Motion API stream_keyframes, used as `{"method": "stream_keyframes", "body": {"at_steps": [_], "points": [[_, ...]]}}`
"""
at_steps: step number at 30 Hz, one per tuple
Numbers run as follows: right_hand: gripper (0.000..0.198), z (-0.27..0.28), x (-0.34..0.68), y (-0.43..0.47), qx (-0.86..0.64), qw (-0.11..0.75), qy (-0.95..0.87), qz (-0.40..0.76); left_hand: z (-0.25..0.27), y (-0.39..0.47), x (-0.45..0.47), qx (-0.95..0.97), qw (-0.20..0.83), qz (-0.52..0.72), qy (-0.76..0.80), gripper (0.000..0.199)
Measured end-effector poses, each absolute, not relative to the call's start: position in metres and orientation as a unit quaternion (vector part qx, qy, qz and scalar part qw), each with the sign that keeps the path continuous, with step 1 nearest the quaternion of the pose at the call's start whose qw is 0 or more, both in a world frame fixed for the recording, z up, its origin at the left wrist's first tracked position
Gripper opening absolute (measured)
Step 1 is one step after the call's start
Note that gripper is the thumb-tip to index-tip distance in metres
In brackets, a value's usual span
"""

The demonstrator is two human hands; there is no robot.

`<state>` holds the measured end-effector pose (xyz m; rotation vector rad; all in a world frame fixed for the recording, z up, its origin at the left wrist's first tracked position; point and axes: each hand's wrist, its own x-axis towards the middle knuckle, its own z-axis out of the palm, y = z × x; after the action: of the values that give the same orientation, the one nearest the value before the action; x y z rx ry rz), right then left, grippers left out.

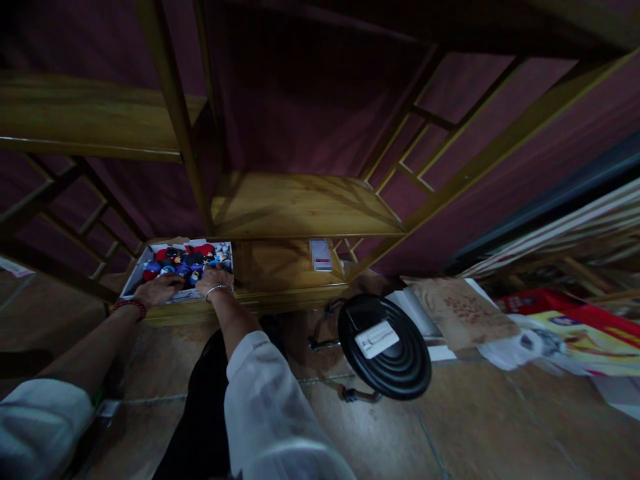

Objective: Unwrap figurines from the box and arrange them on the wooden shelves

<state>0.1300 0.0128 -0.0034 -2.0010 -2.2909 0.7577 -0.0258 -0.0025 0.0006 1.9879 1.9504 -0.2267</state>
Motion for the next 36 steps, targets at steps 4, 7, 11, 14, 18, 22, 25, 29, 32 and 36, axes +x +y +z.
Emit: {"method": "stream_keyframes", "body": {"at_steps": [4, 7, 11, 14, 18, 22, 25, 29, 32, 36], "points": [[0.043, -0.0043, 0.1307, 0.0128, -0.631, 0.014, -0.736, 0.245, 0.0049, -0.0045, -0.0226, 0.663, 0.206, -0.074, 0.716, 0.042], [0.041, -0.0063, 0.1309, 0.0119, -0.636, 0.021, -0.731, 0.246, 0.0051, -0.0038, -0.0217, 0.657, 0.212, -0.074, 0.719, 0.052], [0.038, -0.0058, 0.1309, 0.0107, -0.643, 0.025, -0.727, 0.24, 0.0009, 0.0, -0.0232, 0.657, 0.217, -0.079, 0.717, 0.061], [0.037, -0.0047, 0.1313, 0.01, -0.64, 0.023, -0.73, 0.238, -0.0009, 0.0023, -0.0247, 0.653, 0.231, -0.099, 0.714, 0.062], [0.034, -0.0047, 0.1319, 0.0098, -0.638, 0.029, -0.733, 0.234, -0.0005, 0.0021, -0.0252, 0.663, 0.244, -0.096, 0.701, 0.056], [0.033, -0.0036, 0.131, 0.0101, -0.643, 0.023, -0.728, 0.236, -0.0003, 0.0003, -0.0251, 0.672, 0.241, -0.079, 0.696, 0.05], [0.033, -0.0024, 0.13, 0.0112, -0.644, 0.019, -0.725, 0.242, -0.0008, -0.0007, -0.0259, 0.677, 0.236, -0.063, 0.694, 0.044], [0.03, -0.0025, 0.1295, 0.0133, -0.643, 0.017, -0.726, 0.243, -0.0006, -0.0028, -0.0263, 0.668, 0.228, -0.04, 0.708, 0.04], [0.028, -0.0026, 0.1299, 0.0135, -0.641, 0.017, -0.728, 0.244, -0.0009, -0.0042, -0.0261, 0.664, 0.221, -0.036, 0.713, 0.038], [0.026, -0.001, 0.1306, 0.0118, -0.633, 0.029, -0.735, 0.241, -0.0031, -0.0041, -0.0266, 0.661, 0.221, -0.038, 0.716, 0.042]]}}
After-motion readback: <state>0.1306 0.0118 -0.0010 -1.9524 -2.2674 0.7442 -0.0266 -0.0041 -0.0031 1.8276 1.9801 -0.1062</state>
